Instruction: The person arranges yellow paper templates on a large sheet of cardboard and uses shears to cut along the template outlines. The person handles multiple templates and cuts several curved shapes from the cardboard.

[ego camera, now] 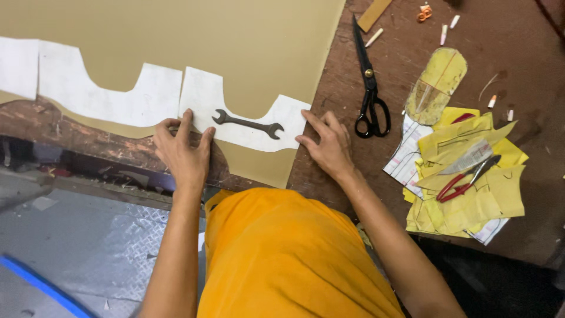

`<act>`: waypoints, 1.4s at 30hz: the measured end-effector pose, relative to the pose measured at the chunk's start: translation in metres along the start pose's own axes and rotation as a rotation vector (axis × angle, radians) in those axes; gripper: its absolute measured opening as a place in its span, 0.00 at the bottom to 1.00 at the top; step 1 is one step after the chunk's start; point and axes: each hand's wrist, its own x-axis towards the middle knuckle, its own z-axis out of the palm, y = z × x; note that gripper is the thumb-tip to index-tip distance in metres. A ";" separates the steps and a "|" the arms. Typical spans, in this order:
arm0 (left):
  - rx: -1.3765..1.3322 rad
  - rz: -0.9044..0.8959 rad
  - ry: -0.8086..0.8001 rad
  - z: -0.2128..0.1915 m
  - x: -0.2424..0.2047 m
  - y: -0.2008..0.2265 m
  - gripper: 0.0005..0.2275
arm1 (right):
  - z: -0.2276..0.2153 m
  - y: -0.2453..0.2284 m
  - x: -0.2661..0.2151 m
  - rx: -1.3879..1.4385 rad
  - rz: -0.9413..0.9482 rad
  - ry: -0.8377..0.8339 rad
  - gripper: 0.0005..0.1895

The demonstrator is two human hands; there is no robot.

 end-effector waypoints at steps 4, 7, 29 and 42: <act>-0.200 -0.057 0.081 -0.007 -0.014 -0.011 0.19 | -0.020 0.007 -0.006 0.156 0.246 0.002 0.25; -0.181 -0.154 0.084 -0.018 -0.036 -0.017 0.15 | -0.051 0.028 -0.016 -0.376 -0.022 0.342 0.21; -0.023 0.492 -0.455 0.014 -0.100 0.104 0.22 | -0.077 0.071 0.006 -0.425 0.236 -0.054 0.20; 0.053 0.093 -0.278 0.038 -0.138 0.148 0.32 | -0.195 0.128 -0.016 0.551 0.540 -0.814 0.21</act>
